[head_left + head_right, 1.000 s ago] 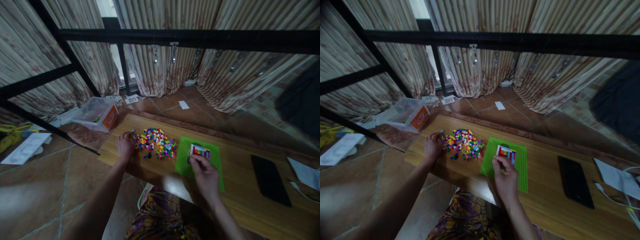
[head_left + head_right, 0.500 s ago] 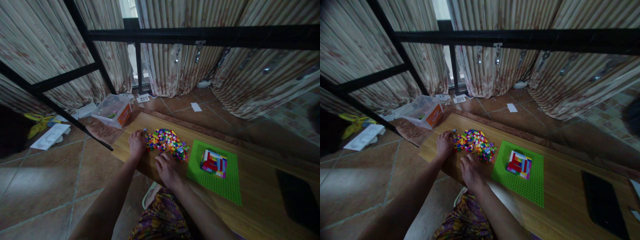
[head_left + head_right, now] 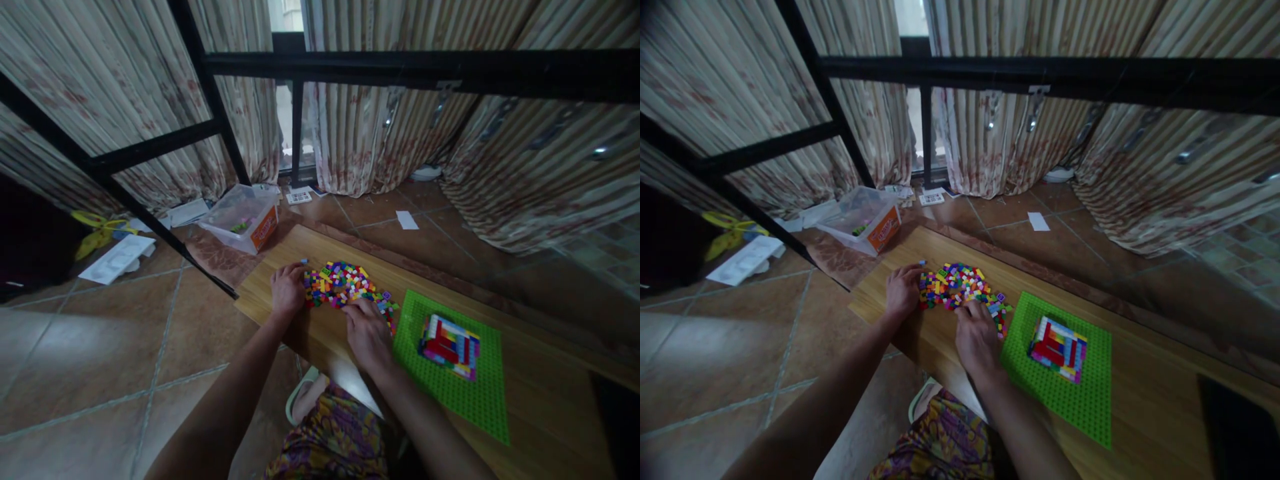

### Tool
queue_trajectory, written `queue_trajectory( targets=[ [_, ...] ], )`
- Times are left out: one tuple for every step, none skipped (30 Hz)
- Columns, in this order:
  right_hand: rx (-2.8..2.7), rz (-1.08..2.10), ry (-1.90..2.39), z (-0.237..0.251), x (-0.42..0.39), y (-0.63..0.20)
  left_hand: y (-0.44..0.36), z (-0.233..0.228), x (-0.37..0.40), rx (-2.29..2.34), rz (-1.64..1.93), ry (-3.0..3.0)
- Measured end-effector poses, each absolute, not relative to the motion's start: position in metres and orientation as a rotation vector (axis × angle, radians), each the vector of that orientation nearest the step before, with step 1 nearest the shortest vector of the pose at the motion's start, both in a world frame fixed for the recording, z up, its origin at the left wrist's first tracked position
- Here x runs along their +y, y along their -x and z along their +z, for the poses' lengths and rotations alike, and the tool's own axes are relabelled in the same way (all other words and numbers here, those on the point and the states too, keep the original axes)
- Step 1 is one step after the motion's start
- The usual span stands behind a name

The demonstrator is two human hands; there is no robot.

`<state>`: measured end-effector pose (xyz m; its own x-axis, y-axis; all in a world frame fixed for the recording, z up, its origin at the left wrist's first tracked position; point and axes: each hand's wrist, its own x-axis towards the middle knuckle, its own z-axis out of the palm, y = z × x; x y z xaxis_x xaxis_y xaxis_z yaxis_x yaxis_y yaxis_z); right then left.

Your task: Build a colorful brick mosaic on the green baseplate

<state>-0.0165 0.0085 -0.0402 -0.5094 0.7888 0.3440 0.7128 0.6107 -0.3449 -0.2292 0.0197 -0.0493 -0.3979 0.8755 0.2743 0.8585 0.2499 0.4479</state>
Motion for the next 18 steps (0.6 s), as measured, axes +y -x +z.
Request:
queue_trajectory(
  targets=[
    [-2.349, 0.216, 1.187, -0.04, 0.011, 0.018, 0.23, -0.049, 0.019, 2.445, 0.846, -1.705],
    [-2.334, 0.219, 1.184, -0.039, 0.013, 0.02, 0.23, -0.049, 0.019, 2.436, 0.847, -1.702],
    [-2.326, 0.228, 1.181, -0.037, 0.015, 0.023, 0.23, -0.05, 0.019, 2.428, 0.849, -1.7],
    [-2.324, 0.243, 1.179, -0.035, 0.017, 0.027, 0.231, -0.05, 0.018, 2.422, 0.853, -1.701],
    [-2.327, 0.259, 1.18, -0.032, 0.019, 0.031, 0.231, -0.05, 0.018, 2.417, 0.861, -1.705],
    [-2.335, 0.273, 1.183, -0.03, 0.021, 0.036, 0.232, -0.051, 0.018, 2.412, 0.87, -1.711],
    [-2.344, 0.283, 1.189, -0.027, 0.024, 0.041, 0.232, -0.051, 0.018, 2.406, 0.879, -1.718],
    [-2.354, 0.287, 1.194, -0.025, 0.026, 0.046, 0.232, -0.051, 0.018, 2.402, 0.887, -1.721],
    [-2.365, 0.285, 1.195, -0.023, 0.029, 0.051, 0.232, -0.051, 0.018, 2.399, 0.892, -1.721],
    [-2.377, 0.279, 1.194, -0.021, 0.032, 0.056, 0.232, -0.051, 0.018, 2.399, 0.892, -1.716],
    [-2.39, 0.273, 1.193, -0.021, 0.034, 0.06, 0.232, -0.051, 0.018, 2.4, 0.888, -1.711],
    [-2.404, 0.27, 1.193, -0.021, 0.037, 0.064, 0.232, -0.05, 0.018, 2.399, 0.881, -1.708],
    [-2.417, 0.271, 1.194, -0.022, 0.039, 0.068, 0.232, -0.05, 0.018, 2.399, 0.878, -1.703],
    [-2.427, 0.273, 1.198, -0.024, 0.041, 0.07, 0.232, -0.049, 0.018, 2.402, 0.876, -1.698],
    [-2.434, 0.276, 1.203, -0.026, 0.043, 0.071, 0.232, -0.049, 0.018, 2.404, 0.878, -1.693],
    [-2.44, 0.279, 1.203, -0.027, 0.044, 0.071, 0.231, -0.049, 0.018, 2.406, 0.882, -1.688],
    [-2.447, 0.282, 1.196, -0.029, 0.044, 0.069, 0.231, -0.048, 0.019, 2.409, 0.888, -1.682],
    [-2.453, 0.283, 1.188, -0.031, 0.044, 0.066, 0.23, -0.048, 0.019, 2.409, 0.893, -1.68]
  ],
)
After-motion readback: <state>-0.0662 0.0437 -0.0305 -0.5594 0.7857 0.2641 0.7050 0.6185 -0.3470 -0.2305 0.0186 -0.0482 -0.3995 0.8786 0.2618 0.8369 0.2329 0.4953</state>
